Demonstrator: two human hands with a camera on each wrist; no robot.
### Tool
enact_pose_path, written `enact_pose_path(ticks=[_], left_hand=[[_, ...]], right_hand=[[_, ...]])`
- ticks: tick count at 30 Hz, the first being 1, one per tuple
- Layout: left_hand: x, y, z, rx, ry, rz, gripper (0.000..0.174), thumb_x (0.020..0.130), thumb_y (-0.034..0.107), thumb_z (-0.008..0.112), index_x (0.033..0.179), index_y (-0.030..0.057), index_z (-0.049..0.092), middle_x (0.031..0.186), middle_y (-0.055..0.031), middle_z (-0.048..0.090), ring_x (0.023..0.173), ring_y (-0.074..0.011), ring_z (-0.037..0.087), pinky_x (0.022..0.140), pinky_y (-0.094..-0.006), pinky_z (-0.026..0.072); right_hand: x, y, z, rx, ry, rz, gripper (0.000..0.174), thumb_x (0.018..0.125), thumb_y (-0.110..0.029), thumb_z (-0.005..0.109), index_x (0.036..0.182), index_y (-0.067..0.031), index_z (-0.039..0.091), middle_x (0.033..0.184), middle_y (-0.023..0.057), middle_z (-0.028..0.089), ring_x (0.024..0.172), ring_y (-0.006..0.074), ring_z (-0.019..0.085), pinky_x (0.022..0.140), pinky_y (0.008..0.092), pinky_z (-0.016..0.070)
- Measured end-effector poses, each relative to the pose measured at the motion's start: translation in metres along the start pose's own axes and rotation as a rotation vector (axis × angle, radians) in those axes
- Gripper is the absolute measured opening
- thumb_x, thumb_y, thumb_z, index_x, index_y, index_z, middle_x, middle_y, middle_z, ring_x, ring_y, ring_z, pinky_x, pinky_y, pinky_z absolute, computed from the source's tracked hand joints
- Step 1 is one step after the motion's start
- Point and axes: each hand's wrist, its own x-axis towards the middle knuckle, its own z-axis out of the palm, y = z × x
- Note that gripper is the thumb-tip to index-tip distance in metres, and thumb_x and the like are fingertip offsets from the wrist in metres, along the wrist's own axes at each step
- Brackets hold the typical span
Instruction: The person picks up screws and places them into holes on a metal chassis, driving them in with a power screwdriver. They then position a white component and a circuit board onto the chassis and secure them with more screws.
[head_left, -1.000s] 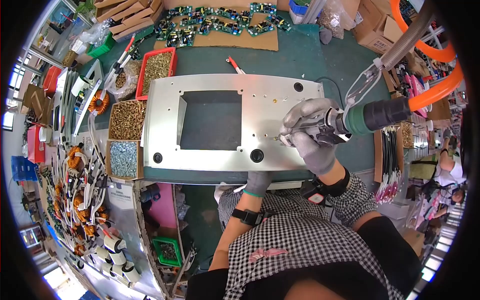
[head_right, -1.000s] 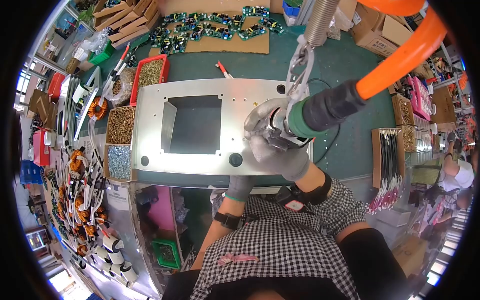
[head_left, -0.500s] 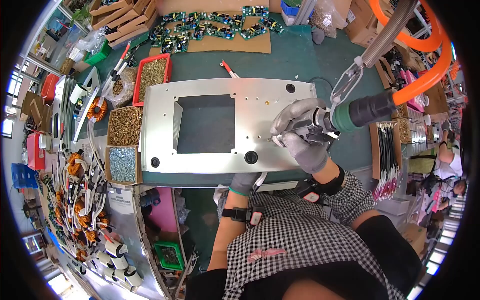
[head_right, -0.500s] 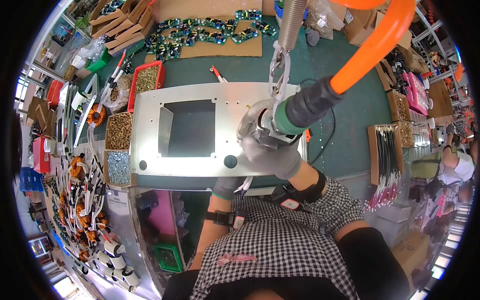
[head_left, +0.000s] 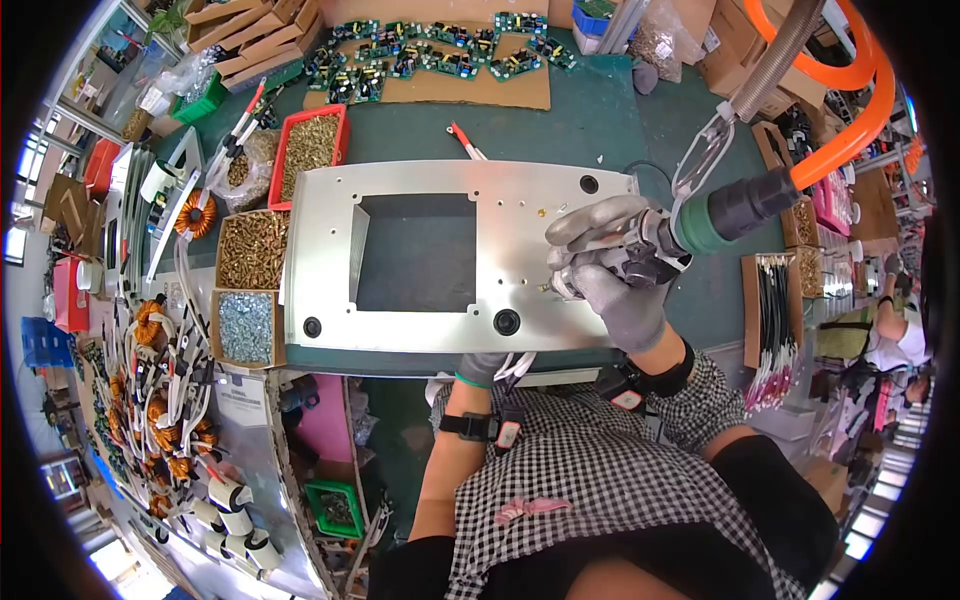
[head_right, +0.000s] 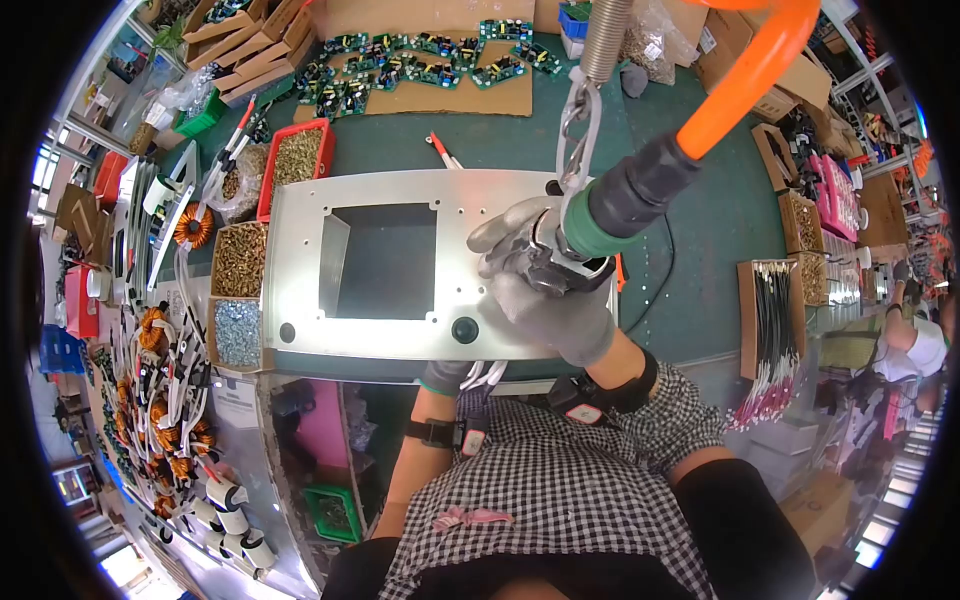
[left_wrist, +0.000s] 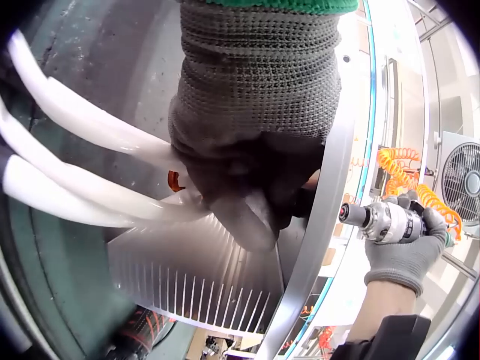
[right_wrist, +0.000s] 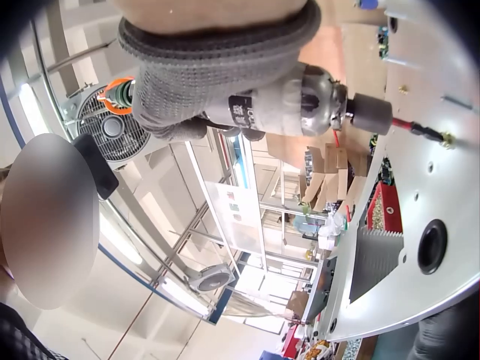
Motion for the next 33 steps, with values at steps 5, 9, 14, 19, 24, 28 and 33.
enact_pose_path(ticks=[5, 9, 14, 19, 24, 28, 33], left_hand=[[-0.003, 0.002, 0.008, -0.047, -0.032, -0.091, 0.034, 0.084, 0.020, 0.063, 0.113, 0.0034, 0.057, 0.107, -0.0089, 0.062, 0.095, -0.0221, 0.061, 0.082, -0.0356, 0.0497], [-0.013, 0.001, 0.014, -0.352, -0.128, -0.348, 0.033, 0.084, 0.021, 0.063, 0.112, 0.0032, 0.057, 0.105, -0.0086, 0.062, 0.093, -0.0220, 0.061, 0.080, -0.0354, 0.0500], [0.003, 0.004, -0.042, -0.575, -0.487, -0.624, 0.032, 0.083, 0.024, 0.066, 0.106, 0.0024, 0.059, 0.101, -0.0086, 0.063, 0.085, -0.0203, 0.062, 0.075, -0.0345, 0.0511], [0.014, 0.043, -0.113, -1.339, -0.429, -1.233, 0.028, 0.085, 0.023, 0.065, 0.102, 0.0001, 0.060, 0.086, -0.0074, 0.062, 0.072, -0.0148, 0.060, 0.064, -0.0274, 0.0504], [0.014, 0.069, -0.148, -1.528, -0.250, -1.052, 0.034, 0.080, 0.026, 0.070, 0.096, -0.0027, 0.063, 0.077, -0.0069, 0.062, 0.065, -0.0134, 0.058, 0.058, -0.0225, 0.0471], [0.040, 0.086, -0.166, -1.456, -0.121, -0.904, 0.037, 0.074, 0.030, 0.075, 0.088, -0.0022, 0.063, 0.074, -0.0068, 0.061, 0.063, -0.0132, 0.056, 0.057, -0.0239, 0.0459], [0.069, 0.112, -0.184, -1.366, 0.083, -0.720, 0.046, 0.071, 0.038, 0.076, 0.086, -0.0029, 0.062, 0.077, -0.0079, 0.060, 0.067, -0.0156, 0.057, 0.061, -0.0273, 0.0464]], right_hand=[[0.001, -0.002, -0.004, 0.173, 0.019, 0.066, 0.051, 0.069, 0.012, 0.057, 0.117, -0.0019, 0.043, 0.100, 0.0128, 0.062, 0.083, 0.0145, 0.061, 0.071, 0.0261, 0.0507], [0.000, 0.005, -0.004, 0.206, 0.072, 0.011, 0.057, 0.070, 0.004, 0.066, 0.120, -0.0040, 0.041, 0.101, 0.0131, 0.060, 0.081, 0.0153, 0.061, 0.064, 0.0265, 0.0506], [0.000, 0.004, 0.003, 0.111, 0.167, 0.061, 0.058, 0.070, 0.002, 0.068, 0.119, -0.0061, 0.040, 0.096, 0.0146, 0.060, 0.072, 0.0182, 0.062, 0.049, 0.0278, 0.0511], [0.001, 0.008, -0.004, 0.064, 0.112, 0.045, 0.057, 0.071, 0.000, 0.065, 0.122, -0.0058, 0.039, 0.099, 0.0149, 0.058, 0.074, 0.0172, 0.060, 0.046, 0.0272, 0.0484], [0.003, -0.001, 0.000, 0.106, 0.130, 0.044, 0.056, 0.065, 0.004, 0.064, 0.117, -0.0004, 0.044, 0.100, 0.0143, 0.060, 0.079, 0.0147, 0.061, 0.061, 0.0248, 0.0520], [0.003, -0.006, 0.002, 0.066, 0.103, 0.067, 0.057, 0.068, 0.005, 0.062, 0.121, -0.0017, 0.041, 0.103, 0.0148, 0.059, 0.083, 0.0145, 0.061, 0.062, 0.0255, 0.0522], [-0.004, -0.019, 0.000, 0.071, 0.051, 0.091, 0.054, 0.072, 0.005, 0.056, 0.122, -0.0007, 0.038, 0.105, 0.0142, 0.055, 0.085, 0.0146, 0.058, 0.066, 0.0284, 0.0498]])
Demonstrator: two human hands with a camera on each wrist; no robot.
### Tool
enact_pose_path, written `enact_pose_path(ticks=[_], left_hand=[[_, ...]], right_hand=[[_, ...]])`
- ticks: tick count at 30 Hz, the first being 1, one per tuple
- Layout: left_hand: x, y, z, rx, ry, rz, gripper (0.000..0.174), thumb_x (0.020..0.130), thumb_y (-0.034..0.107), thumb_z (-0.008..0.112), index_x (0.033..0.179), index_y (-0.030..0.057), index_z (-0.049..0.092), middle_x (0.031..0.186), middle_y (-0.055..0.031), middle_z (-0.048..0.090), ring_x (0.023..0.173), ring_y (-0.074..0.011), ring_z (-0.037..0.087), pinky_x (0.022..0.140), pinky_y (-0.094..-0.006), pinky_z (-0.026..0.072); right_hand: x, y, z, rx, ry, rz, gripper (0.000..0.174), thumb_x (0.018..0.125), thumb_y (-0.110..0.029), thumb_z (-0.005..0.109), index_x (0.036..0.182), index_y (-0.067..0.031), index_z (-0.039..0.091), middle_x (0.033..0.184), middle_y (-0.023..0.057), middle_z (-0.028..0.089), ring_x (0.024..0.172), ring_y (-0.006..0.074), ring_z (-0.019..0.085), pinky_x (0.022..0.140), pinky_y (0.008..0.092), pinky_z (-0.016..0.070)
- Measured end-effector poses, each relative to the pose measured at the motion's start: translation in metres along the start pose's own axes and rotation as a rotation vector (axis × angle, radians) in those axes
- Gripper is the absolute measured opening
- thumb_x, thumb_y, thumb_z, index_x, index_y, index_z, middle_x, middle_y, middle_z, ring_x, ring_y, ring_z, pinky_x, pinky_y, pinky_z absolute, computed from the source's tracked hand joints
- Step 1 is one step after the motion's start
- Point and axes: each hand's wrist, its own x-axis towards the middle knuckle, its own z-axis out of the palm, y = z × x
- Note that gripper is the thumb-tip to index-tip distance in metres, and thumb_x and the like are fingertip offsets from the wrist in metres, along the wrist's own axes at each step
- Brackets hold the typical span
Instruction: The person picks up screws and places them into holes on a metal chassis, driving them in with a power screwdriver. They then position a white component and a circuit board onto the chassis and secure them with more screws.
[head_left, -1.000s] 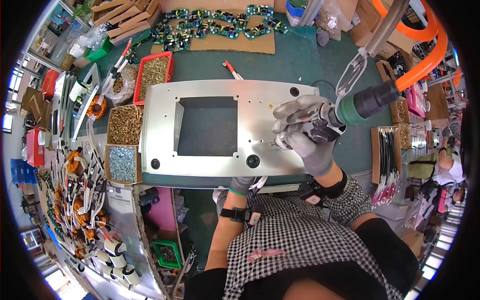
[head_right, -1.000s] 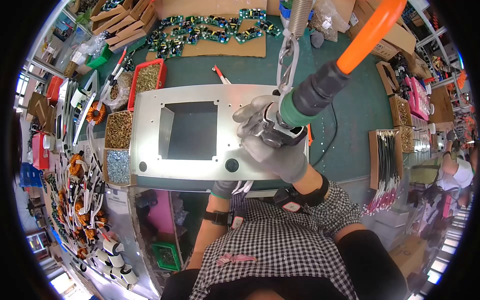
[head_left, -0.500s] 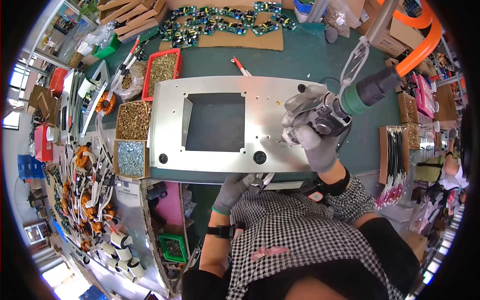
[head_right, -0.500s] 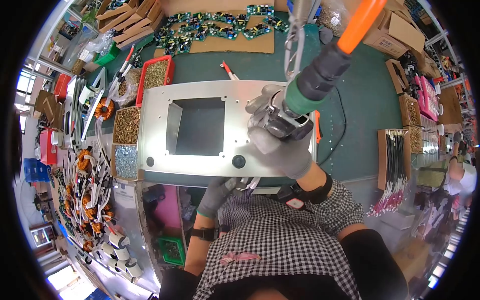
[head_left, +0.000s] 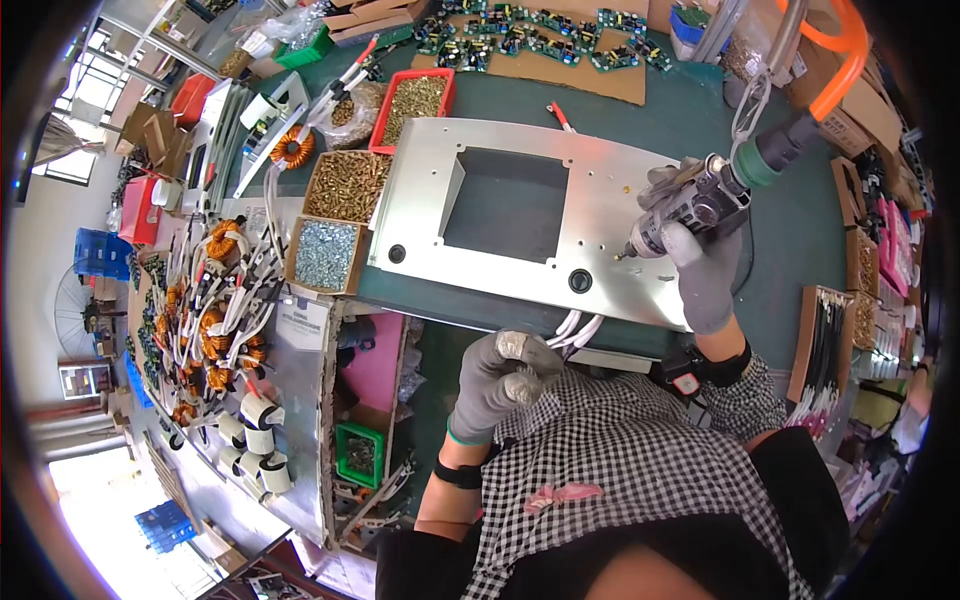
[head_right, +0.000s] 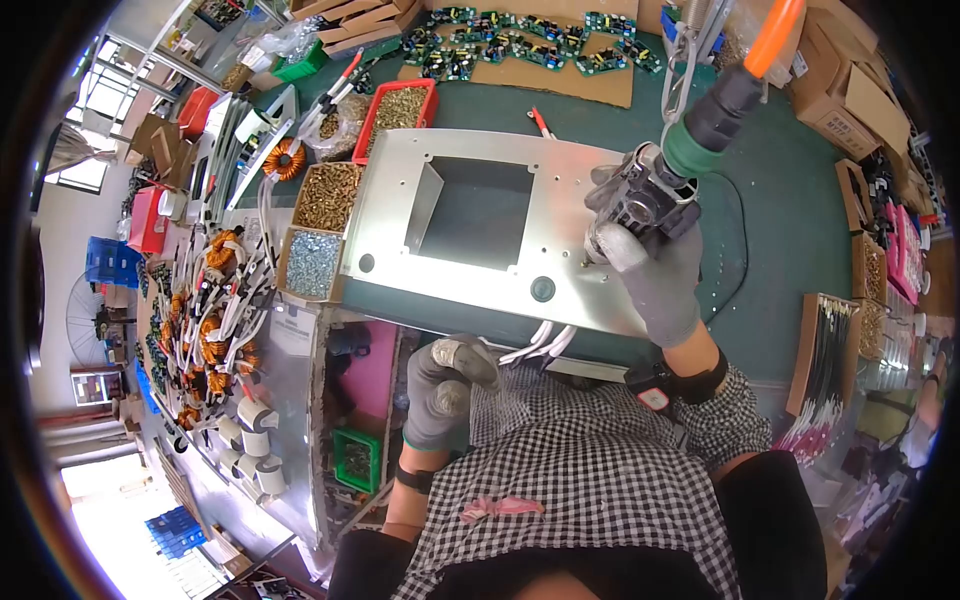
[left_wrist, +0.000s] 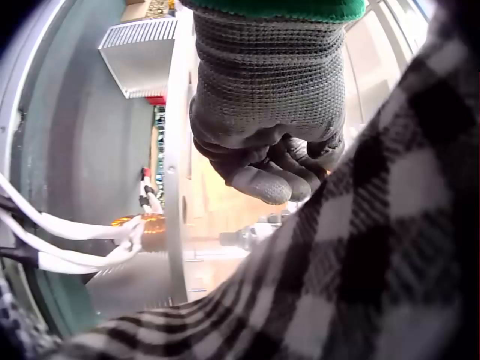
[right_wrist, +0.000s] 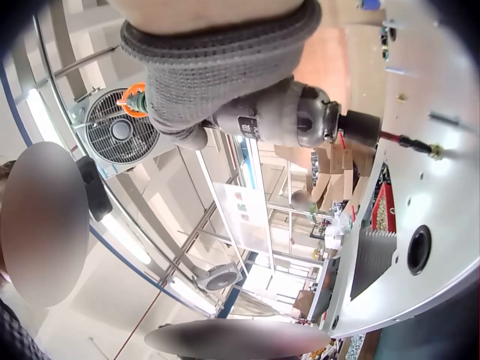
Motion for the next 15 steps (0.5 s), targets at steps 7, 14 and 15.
enact_pose_path(ticks=[7, 14, 15], left_hand=[[0.019, 0.040, 0.035, 0.835, 0.114, 0.544, 0.032, 0.069, 0.026, 0.079, 0.085, 0.0025, 0.063, 0.079, -0.0056, 0.061, 0.062, -0.0181, 0.058, 0.058, -0.0277, 0.0463], [0.032, 0.049, 0.069, 1.150, -0.058, 0.868, 0.023, 0.058, 0.010, 0.079, 0.074, 0.0148, 0.064, 0.077, 0.0024, 0.050, 0.063, -0.0151, 0.056, 0.054, -0.0284, 0.0480], [0.031, 0.049, 0.072, 1.204, -0.093, 0.899, 0.024, 0.056, 0.009, 0.080, 0.073, 0.0156, 0.063, 0.078, 0.0027, 0.049, 0.064, -0.0147, 0.055, 0.054, -0.0281, 0.0481]], right_hand=[[-0.030, -0.018, -0.033, -0.617, 0.038, -0.376, 0.037, 0.071, 0.001, 0.059, 0.106, 0.0017, 0.050, 0.099, 0.0115, 0.055, 0.087, 0.0174, 0.054, 0.083, 0.0318, 0.0418], [-0.044, -0.072, -0.003, -0.510, -0.494, -0.462, 0.025, 0.067, -0.015, 0.074, 0.087, -0.0049, 0.061, 0.076, 0.0058, 0.062, 0.066, 0.0228, 0.059, 0.058, 0.0331, 0.0443], [-0.043, -0.074, -0.002, -0.503, -0.494, -0.456, 0.026, 0.067, -0.016, 0.075, 0.086, -0.0053, 0.061, 0.076, 0.0055, 0.062, 0.067, 0.0223, 0.059, 0.058, 0.0330, 0.0442]])
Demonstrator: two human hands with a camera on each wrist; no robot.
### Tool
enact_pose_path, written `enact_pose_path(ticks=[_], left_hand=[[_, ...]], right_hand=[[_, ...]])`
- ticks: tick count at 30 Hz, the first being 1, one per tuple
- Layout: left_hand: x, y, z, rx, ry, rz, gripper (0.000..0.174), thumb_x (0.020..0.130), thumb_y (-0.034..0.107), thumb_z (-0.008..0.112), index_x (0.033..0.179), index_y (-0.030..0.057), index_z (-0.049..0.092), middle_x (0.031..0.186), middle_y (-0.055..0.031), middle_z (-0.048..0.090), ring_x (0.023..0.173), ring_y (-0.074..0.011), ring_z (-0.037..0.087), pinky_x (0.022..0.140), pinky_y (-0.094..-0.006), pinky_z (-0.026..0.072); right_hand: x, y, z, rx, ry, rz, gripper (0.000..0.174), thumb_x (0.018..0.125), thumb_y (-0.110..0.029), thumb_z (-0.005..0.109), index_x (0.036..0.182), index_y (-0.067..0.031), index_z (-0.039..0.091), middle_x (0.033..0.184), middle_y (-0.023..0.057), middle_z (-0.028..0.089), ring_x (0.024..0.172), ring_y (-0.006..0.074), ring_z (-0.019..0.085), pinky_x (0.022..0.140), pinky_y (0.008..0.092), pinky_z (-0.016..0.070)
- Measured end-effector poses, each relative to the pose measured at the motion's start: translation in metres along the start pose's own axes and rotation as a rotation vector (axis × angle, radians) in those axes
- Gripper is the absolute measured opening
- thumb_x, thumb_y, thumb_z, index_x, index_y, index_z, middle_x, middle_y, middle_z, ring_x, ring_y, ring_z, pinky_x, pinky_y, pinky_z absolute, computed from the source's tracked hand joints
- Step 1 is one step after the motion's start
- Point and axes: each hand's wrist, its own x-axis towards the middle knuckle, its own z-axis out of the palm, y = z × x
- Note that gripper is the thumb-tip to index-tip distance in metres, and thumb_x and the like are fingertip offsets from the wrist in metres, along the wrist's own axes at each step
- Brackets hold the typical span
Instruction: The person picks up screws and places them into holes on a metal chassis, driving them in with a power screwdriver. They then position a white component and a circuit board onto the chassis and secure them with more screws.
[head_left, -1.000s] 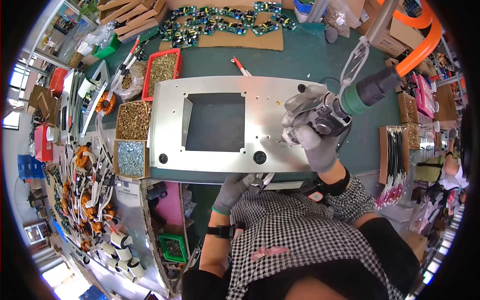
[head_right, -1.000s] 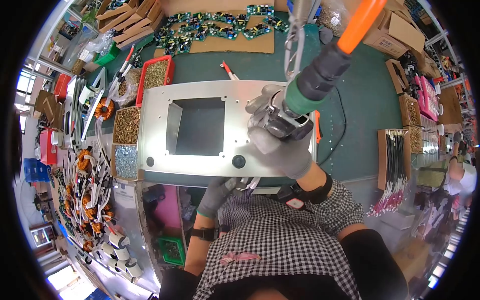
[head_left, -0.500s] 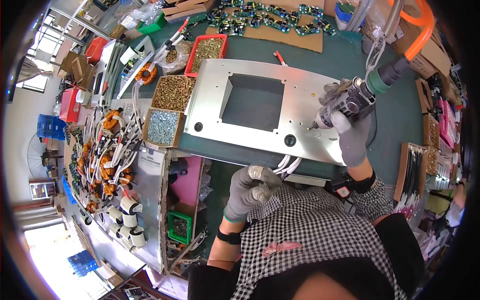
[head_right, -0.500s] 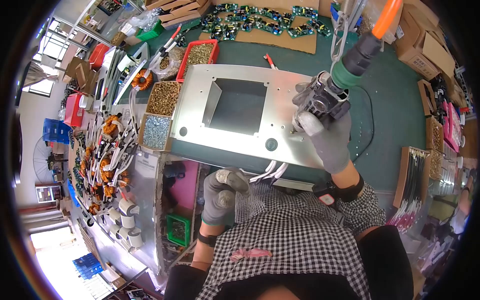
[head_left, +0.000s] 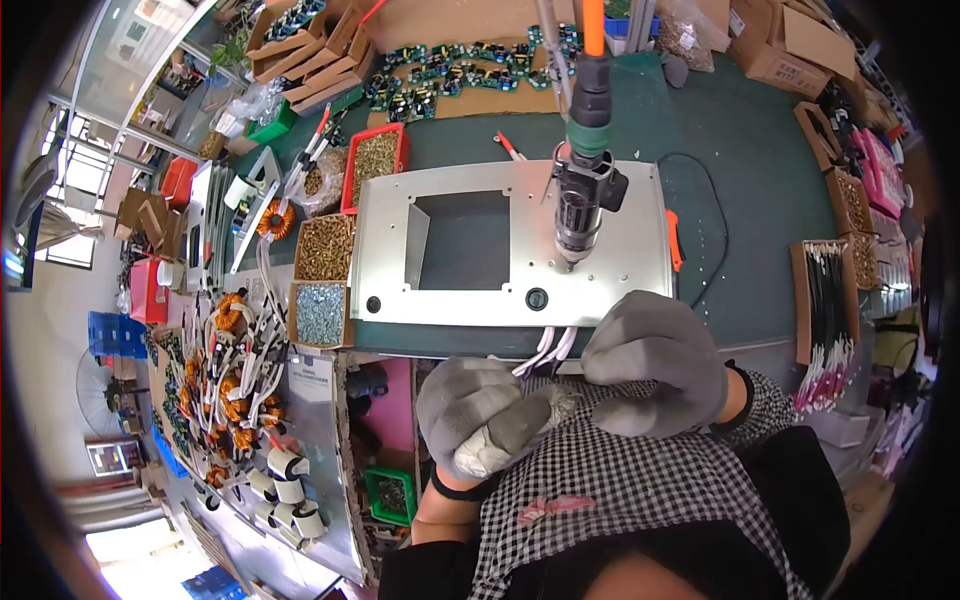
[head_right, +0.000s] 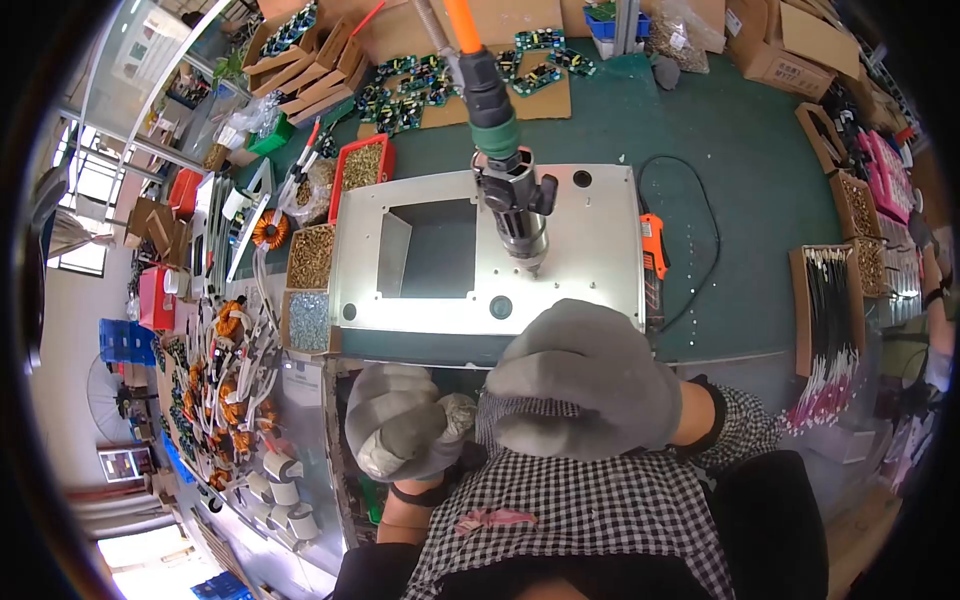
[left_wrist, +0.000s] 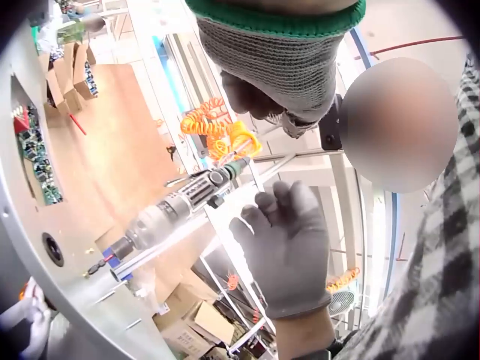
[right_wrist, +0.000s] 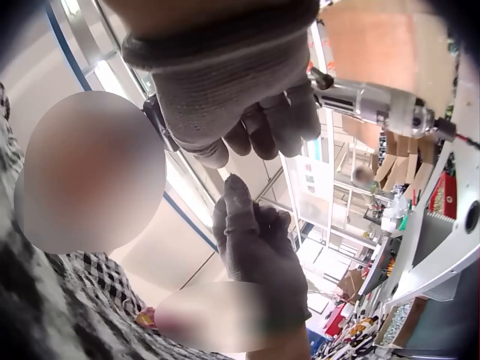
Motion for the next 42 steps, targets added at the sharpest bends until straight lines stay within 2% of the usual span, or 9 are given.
enact_pose_path(ticks=[8, 14, 18, 22, 23, 26, 29, 38, 42], left_hand=[[-0.009, 0.010, -0.002, 0.083, -0.056, -0.011, 0.026, 0.054, 0.010, 0.077, 0.069, 0.0194, 0.058, 0.082, 0.0018, 0.046, 0.070, -0.0159, 0.055, 0.056, -0.0297, 0.0483], [0.010, 0.019, -0.009, 0.175, -0.173, 0.028, 0.037, 0.072, 0.020, 0.076, 0.086, 0.0094, 0.044, 0.077, -0.0038, 0.050, 0.065, -0.0206, 0.054, 0.058, -0.0332, 0.0486], [-0.005, -0.006, 0.010, 0.093, 0.106, 0.255, 0.031, 0.082, 0.024, 0.068, 0.090, 0.0055, 0.045, 0.083, -0.0063, 0.048, 0.065, -0.0194, 0.055, 0.059, -0.0340, 0.0507], [-0.007, -0.013, 0.026, 0.042, 0.233, 0.197, 0.030, 0.090, 0.030, 0.057, 0.092, 0.0017, 0.047, 0.085, -0.0079, 0.048, 0.066, -0.0188, 0.057, 0.054, -0.0320, 0.0519], [-0.007, -0.015, 0.026, 0.016, 0.225, 0.183, 0.031, 0.090, 0.031, 0.056, 0.091, 0.0015, 0.047, 0.085, -0.0081, 0.048, 0.066, -0.0189, 0.057, 0.054, -0.0317, 0.0519], [-0.013, -0.011, 0.029, -0.185, 0.292, 0.012, 0.023, 0.068, 0.017, 0.074, 0.071, 0.0099, 0.052, 0.081, -0.0021, 0.049, 0.067, -0.0192, 0.058, 0.061, -0.0360, 0.0526], [-0.009, -0.009, 0.030, -0.243, 0.284, -0.058, 0.024, 0.066, 0.019, 0.074, 0.072, 0.0088, 0.054, 0.073, -0.0026, 0.052, 0.065, -0.0204, 0.059, 0.058, -0.0354, 0.0517], [-0.007, -0.016, 0.033, -0.213, 0.265, -0.035, 0.024, 0.068, 0.021, 0.074, 0.074, 0.0105, 0.053, 0.072, -0.0022, 0.053, 0.066, -0.0207, 0.060, 0.062, -0.0370, 0.0520], [-0.006, -0.024, 0.031, -0.138, 0.176, 0.080, 0.035, 0.083, 0.037, 0.064, 0.085, 0.0041, 0.051, 0.076, -0.0077, 0.052, 0.061, -0.0209, 0.057, 0.054, -0.0353, 0.0515]], right_hand=[[-0.001, -0.002, 0.009, 0.022, 0.055, -0.096, 0.020, 0.064, -0.009, 0.071, 0.082, -0.0069, 0.062, 0.072, 0.0030, 0.058, 0.063, 0.0177, 0.058, 0.052, 0.0296, 0.0432], [0.002, -0.003, 0.010, -0.226, 0.105, -0.338, 0.020, 0.064, -0.011, 0.067, 0.082, -0.0059, 0.061, 0.072, -0.0003, 0.053, 0.060, 0.0124, 0.053, 0.052, 0.0263, 0.0444], [0.002, -0.002, 0.014, -0.348, 0.129, -0.489, 0.021, 0.066, -0.015, 0.065, 0.083, -0.0044, 0.061, 0.073, 0.0011, 0.052, 0.061, 0.0133, 0.052, 0.053, 0.0254, 0.0451], [0.006, -0.002, 0.018, -0.295, 0.108, -0.508, 0.023, 0.065, -0.017, 0.065, 0.084, -0.0040, 0.061, 0.073, 0.0020, 0.051, 0.061, 0.0141, 0.051, 0.053, 0.0263, 0.0446], [0.007, -0.001, 0.019, -0.278, 0.109, -0.498, 0.024, 0.065, -0.017, 0.065, 0.084, -0.0040, 0.061, 0.073, 0.0019, 0.051, 0.060, 0.0140, 0.051, 0.053, 0.0264, 0.0443], [0.008, 0.004, 0.024, -0.211, 0.133, -0.478, 0.024, 0.065, -0.017, 0.065, 0.085, -0.0044, 0.061, 0.074, 0.0016, 0.052, 0.060, 0.0142, 0.051, 0.052, 0.0265, 0.0436], [0.008, 0.006, 0.025, -0.193, 0.134, -0.458, 0.023, 0.065, -0.016, 0.065, 0.085, -0.0051, 0.061, 0.075, 0.0015, 0.053, 0.061, 0.0145, 0.052, 0.052, 0.0266, 0.0433], [0.006, 0.008, 0.025, -0.090, 0.137, -0.358, 0.025, 0.065, -0.016, 0.066, 0.087, -0.0065, 0.059, 0.077, 0.0008, 0.053, 0.061, 0.0145, 0.054, 0.052, 0.0268, 0.0439], [0.004, 0.007, 0.022, -0.117, 0.108, -0.374, 0.022, 0.066, -0.015, 0.065, 0.086, -0.0069, 0.059, 0.076, 0.0003, 0.053, 0.060, 0.0138, 0.053, 0.052, 0.0267, 0.0435]])
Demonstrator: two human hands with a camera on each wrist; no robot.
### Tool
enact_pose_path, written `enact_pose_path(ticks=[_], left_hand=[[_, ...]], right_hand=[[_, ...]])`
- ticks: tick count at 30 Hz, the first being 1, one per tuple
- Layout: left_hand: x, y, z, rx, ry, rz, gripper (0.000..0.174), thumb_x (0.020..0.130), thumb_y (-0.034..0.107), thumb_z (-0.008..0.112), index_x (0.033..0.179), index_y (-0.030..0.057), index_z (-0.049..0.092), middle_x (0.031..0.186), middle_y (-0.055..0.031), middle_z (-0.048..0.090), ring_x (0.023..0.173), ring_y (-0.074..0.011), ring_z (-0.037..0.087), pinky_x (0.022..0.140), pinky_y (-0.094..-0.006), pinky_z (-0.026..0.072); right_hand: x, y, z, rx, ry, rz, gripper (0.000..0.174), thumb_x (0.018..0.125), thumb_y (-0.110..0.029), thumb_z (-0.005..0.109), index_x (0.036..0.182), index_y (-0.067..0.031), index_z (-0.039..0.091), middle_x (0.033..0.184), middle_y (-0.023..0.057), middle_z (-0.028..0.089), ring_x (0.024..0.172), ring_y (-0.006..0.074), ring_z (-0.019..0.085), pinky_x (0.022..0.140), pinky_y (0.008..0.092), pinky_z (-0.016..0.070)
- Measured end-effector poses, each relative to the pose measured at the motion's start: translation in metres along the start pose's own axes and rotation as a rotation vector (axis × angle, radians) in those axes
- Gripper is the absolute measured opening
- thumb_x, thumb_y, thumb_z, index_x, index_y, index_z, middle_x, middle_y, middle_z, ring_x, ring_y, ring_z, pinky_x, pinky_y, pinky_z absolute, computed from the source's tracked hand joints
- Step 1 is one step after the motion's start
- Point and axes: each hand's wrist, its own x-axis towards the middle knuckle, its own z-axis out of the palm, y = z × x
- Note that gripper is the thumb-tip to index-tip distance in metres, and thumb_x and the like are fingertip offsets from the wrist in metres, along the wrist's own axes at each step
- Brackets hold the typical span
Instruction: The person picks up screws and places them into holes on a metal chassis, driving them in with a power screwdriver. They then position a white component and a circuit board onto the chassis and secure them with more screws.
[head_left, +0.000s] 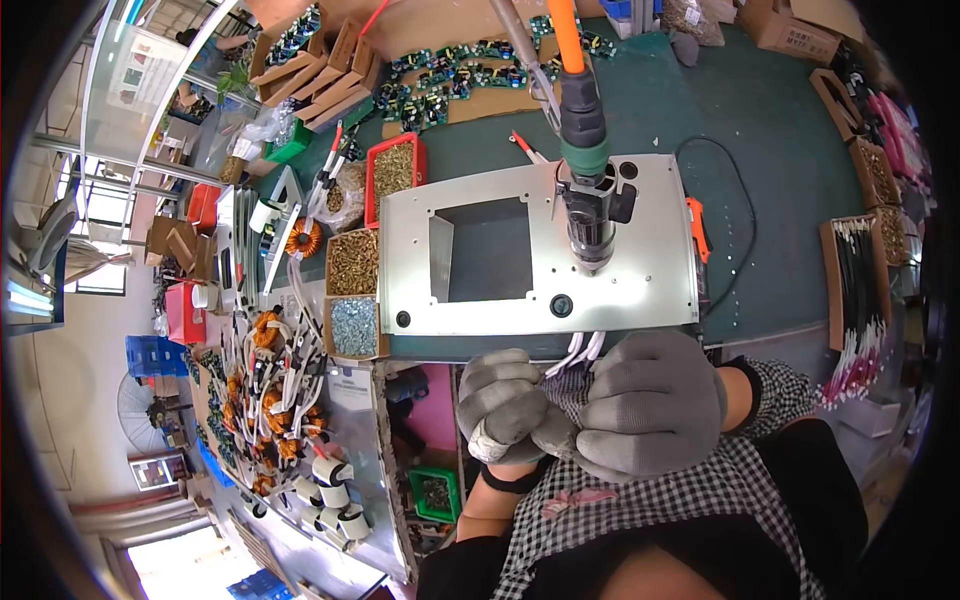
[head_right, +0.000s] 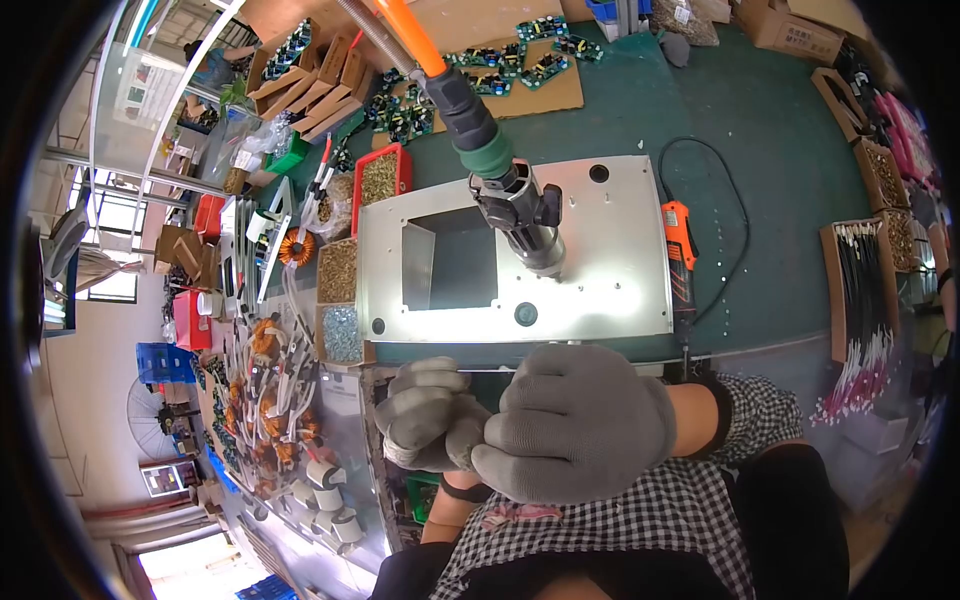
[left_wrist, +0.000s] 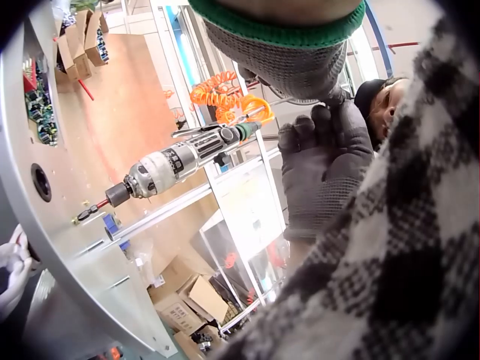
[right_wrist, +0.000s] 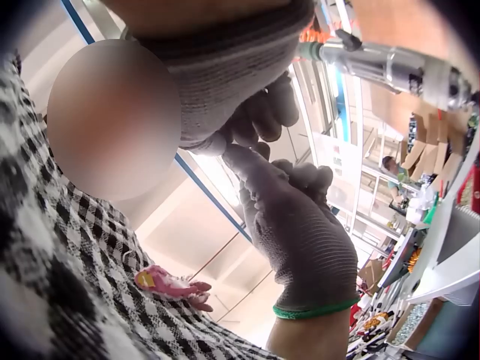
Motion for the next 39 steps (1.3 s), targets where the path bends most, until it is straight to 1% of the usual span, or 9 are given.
enact_pose_path(ticks=[5, 8, 13, 23, 26, 29, 32, 36, 39], left_hand=[[0.011, 0.014, 0.003, 0.077, -0.112, -0.169, 0.016, 0.076, 0.013, 0.069, 0.079, 0.0082, 0.054, 0.077, -0.0046, 0.056, 0.067, -0.0197, 0.060, 0.064, -0.0353, 0.0510], [0.007, 0.016, 0.017, -0.047, 0.193, -0.553, 0.012, 0.082, 0.010, 0.064, 0.079, 0.0049, 0.054, 0.078, -0.0071, 0.056, 0.066, -0.0169, 0.058, 0.063, -0.0299, 0.0493], [0.004, 0.006, 0.029, 0.027, 0.283, -0.562, 0.030, 0.077, -0.006, 0.068, 0.098, 0.0015, 0.049, 0.076, -0.0033, 0.053, 0.061, -0.0076, 0.052, 0.055, -0.0213, 0.0438], [0.011, -0.003, 0.022, -0.109, 0.147, -0.698, 0.042, 0.080, 0.000, 0.069, 0.117, 0.0029, 0.049, 0.066, 0.0034, 0.049, 0.057, -0.0012, 0.043, 0.053, -0.0155, 0.0364], [0.004, -0.011, 0.020, -0.068, 0.085, -0.706, 0.036, 0.083, 0.004, 0.064, 0.116, 0.0028, 0.050, 0.072, -0.0025, 0.057, 0.058, -0.0071, 0.052, 0.055, -0.0193, 0.0427], [0.001, -0.030, 0.015, 0.290, -0.189, -0.430, 0.028, 0.082, 0.004, 0.059, 0.110, 0.0027, 0.054, 0.082, -0.0094, 0.064, 0.066, -0.0184, 0.062, 0.061, -0.0258, 0.0492], [-0.006, -0.030, 0.015, 0.102, -0.228, -0.466, 0.025, 0.078, 0.001, 0.055, 0.103, 0.0025, 0.058, 0.090, -0.0140, 0.065, 0.075, -0.0283, 0.066, 0.066, -0.0304, 0.0520], [-0.014, -0.022, 0.019, -0.270, -0.185, -0.805, 0.019, 0.090, 0.008, 0.051, 0.106, 0.0019, 0.057, 0.097, -0.0125, 0.064, 0.087, -0.0214, 0.064, 0.076, -0.0292, 0.0507], [-0.003, -0.013, 0.018, -0.627, -0.026, -0.921, 0.031, 0.095, 0.016, 0.047, 0.122, 0.0009, 0.047, 0.111, -0.0145, 0.058, 0.102, -0.0206, 0.058, 0.088, -0.0312, 0.0460]], right_hand=[[0.002, 0.008, -0.002, 0.050, 0.052, 0.232, 0.014, 0.073, -0.014, 0.065, 0.083, -0.0065, 0.059, 0.070, 0.0016, 0.054, 0.057, 0.0171, 0.055, 0.052, 0.0296, 0.0437], [-0.006, 0.015, 0.000, 0.194, 0.005, 0.521, 0.015, 0.077, -0.017, 0.067, 0.082, -0.0066, 0.058, 0.066, 0.0058, 0.055, 0.057, 0.0224, 0.056, 0.052, 0.0319, 0.0428], [-0.012, 0.019, 0.006, 0.231, -0.085, 0.647, 0.016, 0.078, -0.019, 0.067, 0.081, -0.0070, 0.057, 0.066, 0.0066, 0.055, 0.056, 0.0239, 0.056, 0.051, 0.0325, 0.0425], [-0.016, 0.025, 0.022, 0.118, -0.094, 0.579, 0.014, 0.081, -0.017, 0.062, 0.077, -0.0075, 0.052, 0.063, 0.0091, 0.051, 0.054, 0.0285, 0.053, 0.049, 0.0365, 0.0409], [-0.017, 0.025, 0.022, 0.127, -0.110, 0.557, 0.013, 0.080, -0.015, 0.060, 0.077, -0.0067, 0.052, 0.062, 0.0093, 0.050, 0.054, 0.0294, 0.053, 0.050, 0.0369, 0.0414], [-0.025, 0.027, 0.021, 0.133, -0.160, 0.629, 0.011, 0.080, -0.014, 0.059, 0.077, -0.0058, 0.052, 0.062, 0.0096, 0.051, 0.056, 0.0301, 0.054, 0.051, 0.0366, 0.0421], [-0.033, 0.029, 0.024, 0.206, -0.170, 0.715, 0.011, 0.080, -0.014, 0.059, 0.078, -0.0048, 0.053, 0.063, 0.0097, 0.052, 0.057, 0.0288, 0.055, 0.052, 0.0356, 0.0428], [-0.040, 0.028, 0.020, 0.428, -0.174, 0.851, 0.012, 0.081, -0.014, 0.060, 0.080, -0.0029, 0.055, 0.066, 0.0085, 0.055, 0.059, 0.0221, 0.055, 0.056, 0.0333, 0.0436], [-0.045, 0.033, 0.016, 0.605, -0.196, 1.018, 0.015, 0.083, -0.015, 0.060, 0.087, -0.0012, 0.057, 0.071, 0.0078, 0.056, 0.065, 0.0182, 0.055, 0.061, 0.0318, 0.0444]])
